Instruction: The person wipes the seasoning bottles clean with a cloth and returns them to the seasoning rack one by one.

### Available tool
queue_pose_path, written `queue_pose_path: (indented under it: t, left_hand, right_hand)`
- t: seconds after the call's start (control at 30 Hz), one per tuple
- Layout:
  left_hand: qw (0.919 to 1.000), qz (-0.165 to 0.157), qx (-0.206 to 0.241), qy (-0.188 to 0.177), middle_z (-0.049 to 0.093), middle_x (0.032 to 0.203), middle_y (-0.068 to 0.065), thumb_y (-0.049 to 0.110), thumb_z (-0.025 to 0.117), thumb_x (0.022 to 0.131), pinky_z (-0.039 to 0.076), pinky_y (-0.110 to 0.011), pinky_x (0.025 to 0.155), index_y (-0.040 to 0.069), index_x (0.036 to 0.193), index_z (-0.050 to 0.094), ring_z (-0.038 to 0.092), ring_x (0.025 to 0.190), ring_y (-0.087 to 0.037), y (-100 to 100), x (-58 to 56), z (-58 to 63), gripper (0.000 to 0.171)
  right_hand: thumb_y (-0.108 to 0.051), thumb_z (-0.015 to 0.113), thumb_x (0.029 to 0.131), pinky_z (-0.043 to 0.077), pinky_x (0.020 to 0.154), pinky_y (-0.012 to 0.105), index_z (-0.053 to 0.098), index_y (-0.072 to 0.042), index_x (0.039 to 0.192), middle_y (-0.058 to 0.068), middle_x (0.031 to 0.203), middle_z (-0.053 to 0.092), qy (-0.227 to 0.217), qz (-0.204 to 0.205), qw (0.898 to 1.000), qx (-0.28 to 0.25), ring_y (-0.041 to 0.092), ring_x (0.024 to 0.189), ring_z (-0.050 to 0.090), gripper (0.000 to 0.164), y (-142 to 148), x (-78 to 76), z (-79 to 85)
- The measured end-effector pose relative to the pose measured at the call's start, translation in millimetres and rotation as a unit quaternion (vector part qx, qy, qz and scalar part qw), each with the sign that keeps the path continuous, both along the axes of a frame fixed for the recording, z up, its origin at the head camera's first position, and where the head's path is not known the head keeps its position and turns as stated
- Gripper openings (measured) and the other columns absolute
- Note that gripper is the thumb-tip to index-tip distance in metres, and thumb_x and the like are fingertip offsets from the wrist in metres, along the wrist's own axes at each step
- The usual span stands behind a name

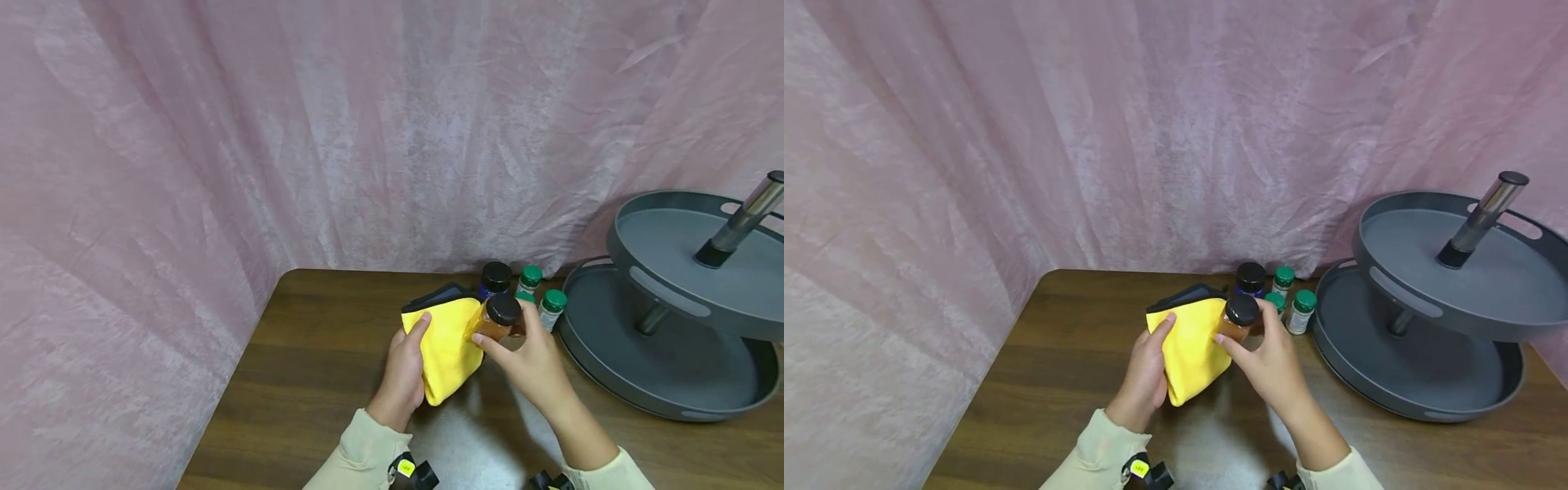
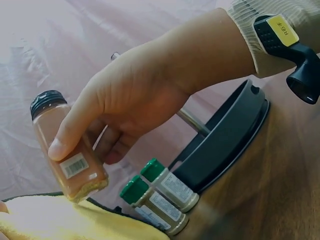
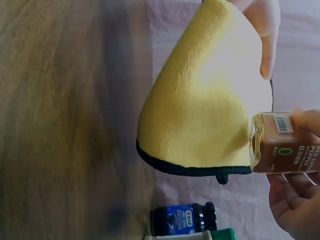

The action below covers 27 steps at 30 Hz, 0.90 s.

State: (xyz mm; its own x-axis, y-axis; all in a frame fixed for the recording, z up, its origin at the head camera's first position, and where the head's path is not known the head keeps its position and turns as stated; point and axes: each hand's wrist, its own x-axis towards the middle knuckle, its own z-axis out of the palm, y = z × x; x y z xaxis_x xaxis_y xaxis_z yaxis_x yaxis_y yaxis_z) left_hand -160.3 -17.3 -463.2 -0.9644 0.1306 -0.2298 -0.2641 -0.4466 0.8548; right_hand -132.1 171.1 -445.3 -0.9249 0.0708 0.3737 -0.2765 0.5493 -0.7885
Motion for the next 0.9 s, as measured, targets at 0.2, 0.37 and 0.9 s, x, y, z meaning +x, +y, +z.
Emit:
queue_pose_path:
  t: [0.2, 0.37, 0.9]
  left_hand:
    - [0.9998, 0.002, -0.008, -0.020, 0.066, 0.115, -0.004, 0.045, 0.061, 0.098, 0.055, -0.032, 0.087, 0.011, 0.130, 0.052, 0.066, 0.102, -0.018, -2.2, 0.3, 4.9, 0.048]
    - [0.9994, 0.017, -0.017, -0.026, 0.065, 0.117, -0.005, 0.046, 0.061, 0.097, 0.054, -0.032, 0.086, 0.011, 0.131, 0.050, 0.065, 0.102, -0.019, -4.8, -0.5, 5.3, 0.049]
    - [0.9993, 0.027, -0.013, -0.023, 0.064, 0.119, -0.006, 0.039, 0.059, 0.099, 0.053, -0.032, 0.089, 0.011, 0.133, 0.050, 0.064, 0.104, -0.018, -10.2, -6.2, 2.0, 0.045]
  right_hand:
    - [-0.028, 0.085, 0.083, 0.048, 0.079, 0.014, 0.051, -0.017, 0.137, 0.000, 0.115, 0.065, 0.004, -0.032, 0.999, 0.021, 0.004, 0.098, 0.057, 0.065, 10.7, -1.0, 4.4]
    - [-0.023, 0.085, 0.083, 0.044, 0.080, 0.012, 0.050, -0.017, 0.143, 0.003, 0.119, 0.059, 0.023, -0.052, 0.998, 0.040, 0.004, 0.097, 0.051, 0.070, 20.4, -2.3, 6.9]
    - [-0.008, 0.088, 0.076, 0.038, 0.083, 0.027, 0.052, -0.013, 0.143, 0.013, 0.120, 0.057, 0.058, -0.111, 0.989, 0.082, 0.010, 0.104, 0.050, 0.076, 58.5, -0.4, 14.3]
